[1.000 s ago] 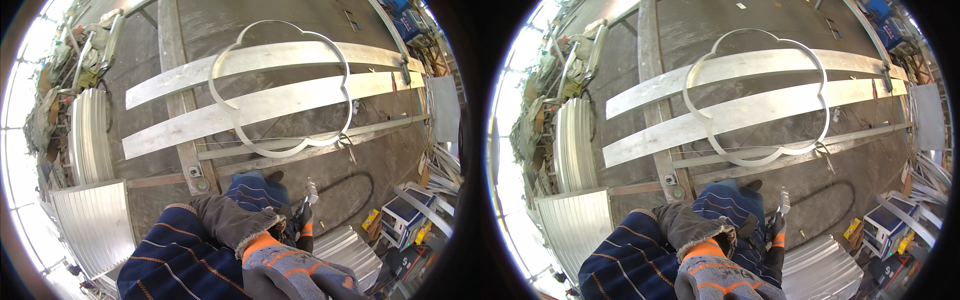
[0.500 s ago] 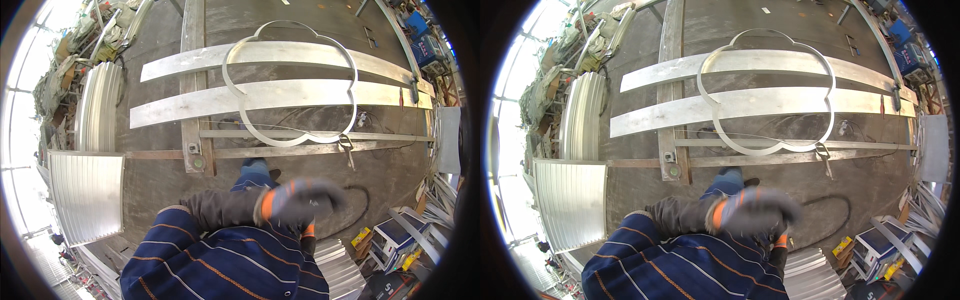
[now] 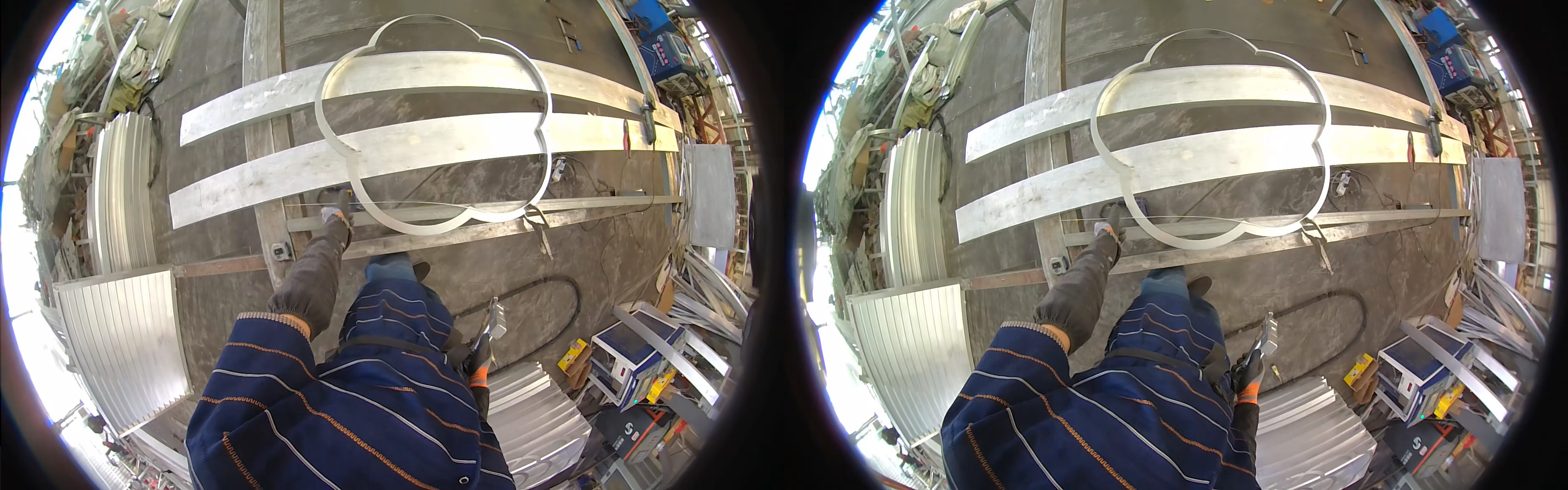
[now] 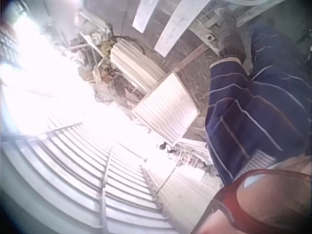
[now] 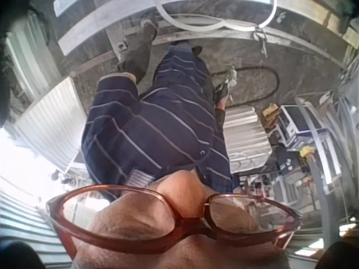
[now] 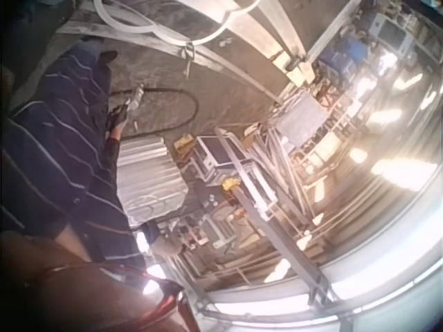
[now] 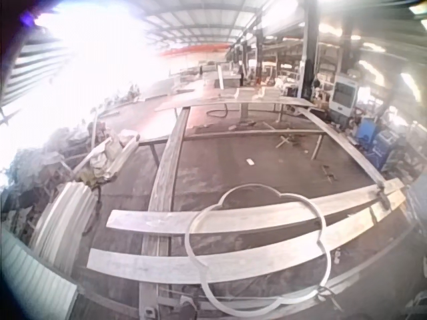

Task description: The person welds a curved metal frame using a handheld welding torch, repeatedly aligning the frame and applying welds along its edges. The person also uses pliers to adjust the frame during the process.

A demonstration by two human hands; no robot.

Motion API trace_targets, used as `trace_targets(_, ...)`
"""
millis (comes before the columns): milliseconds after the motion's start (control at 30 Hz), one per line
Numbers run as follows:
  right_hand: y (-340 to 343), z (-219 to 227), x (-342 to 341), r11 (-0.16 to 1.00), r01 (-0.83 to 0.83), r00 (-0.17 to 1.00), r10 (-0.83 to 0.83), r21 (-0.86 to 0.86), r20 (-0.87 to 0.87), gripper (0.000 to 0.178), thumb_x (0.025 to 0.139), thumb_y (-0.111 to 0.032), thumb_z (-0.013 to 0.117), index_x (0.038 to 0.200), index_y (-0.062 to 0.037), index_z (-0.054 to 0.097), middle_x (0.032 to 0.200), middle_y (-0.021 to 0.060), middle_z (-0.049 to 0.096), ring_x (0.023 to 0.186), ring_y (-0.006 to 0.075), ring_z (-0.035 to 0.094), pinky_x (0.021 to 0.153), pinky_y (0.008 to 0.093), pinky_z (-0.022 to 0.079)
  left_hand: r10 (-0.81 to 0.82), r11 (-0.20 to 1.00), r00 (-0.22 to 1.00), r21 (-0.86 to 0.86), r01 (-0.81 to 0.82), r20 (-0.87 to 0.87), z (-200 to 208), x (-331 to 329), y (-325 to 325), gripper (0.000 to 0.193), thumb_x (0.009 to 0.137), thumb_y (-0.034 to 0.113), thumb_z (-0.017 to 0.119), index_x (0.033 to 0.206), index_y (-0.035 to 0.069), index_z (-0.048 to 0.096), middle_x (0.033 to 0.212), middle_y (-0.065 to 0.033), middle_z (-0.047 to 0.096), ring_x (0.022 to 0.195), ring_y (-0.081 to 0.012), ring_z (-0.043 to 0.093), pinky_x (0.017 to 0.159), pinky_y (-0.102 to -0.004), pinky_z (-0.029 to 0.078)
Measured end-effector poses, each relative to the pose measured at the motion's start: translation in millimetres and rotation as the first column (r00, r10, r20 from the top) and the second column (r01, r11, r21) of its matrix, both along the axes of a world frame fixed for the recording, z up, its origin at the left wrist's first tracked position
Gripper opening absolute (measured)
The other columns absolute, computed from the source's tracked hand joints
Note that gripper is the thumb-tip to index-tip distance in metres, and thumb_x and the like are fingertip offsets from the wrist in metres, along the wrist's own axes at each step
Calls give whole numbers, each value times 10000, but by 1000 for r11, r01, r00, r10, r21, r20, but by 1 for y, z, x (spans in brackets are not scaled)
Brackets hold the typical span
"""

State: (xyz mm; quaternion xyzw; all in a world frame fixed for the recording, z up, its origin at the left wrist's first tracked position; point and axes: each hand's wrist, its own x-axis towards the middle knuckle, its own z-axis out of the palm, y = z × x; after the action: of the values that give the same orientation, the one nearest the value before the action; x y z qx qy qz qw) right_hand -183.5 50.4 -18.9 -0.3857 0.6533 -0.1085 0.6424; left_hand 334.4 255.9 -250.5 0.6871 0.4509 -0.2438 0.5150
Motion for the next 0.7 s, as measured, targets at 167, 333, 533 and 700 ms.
trace_targets(167, 8, 0, 16, 994, -103, 988, 97, -44, -121, 501, 1037, -497, 514, 882, -33, 620, 681, 51, 581, 551, 146, 531, 530, 305, 412, -72, 993, 976, 109, 50, 205, 14, 20, -21, 692, 945, 591, 603, 1312, 4, 610, 1238, -154, 661, 1069, -294, 644, 845, -391, 525)
trace_targets(333, 12, -6, 25, 965, -251, 963, 241, -75, -117, 519, 1039, -497, 508, 867, -24, 634, 698, 54, 615, 610, 150, 556, 587, 323, 427, -29, 985, 988, -164, 54, 152, 33, 34, -31, 599, 977, 434, 591, 1419, 36, 527, 1307, -163, 661, 1104, -299, 652, 920, -431, 531)
trace_targets(533, 17, -19, 29, 967, -228, 971, 217, -110, -99, 515, 1039, -498, 518, 892, -19, 639, 712, 69, 633, 626, 182, 590, 607, 340, 461, -723, 652, 688, 266, 710, -63, 69, 48, -43, 524, 945, 155, 690, 1412, 73, 468, 1330, -205, 657, 1201, -334, 657, 965, -425, 539)
trace_targets(700, 17, -36, 24, 985, -158, 987, 155, -64, -51, 494, 1045, -485, 518, 903, -26, 635, 719, 71, 632, 623, 187, 596, 593, 333, 468, -824, 494, 565, 423, 759, -51, 63, 51, -45, 725, 928, 60, 659, 1572, 113, 330, 1385, -253, 622, 1281, -370, 626, 1048, -438, 518)
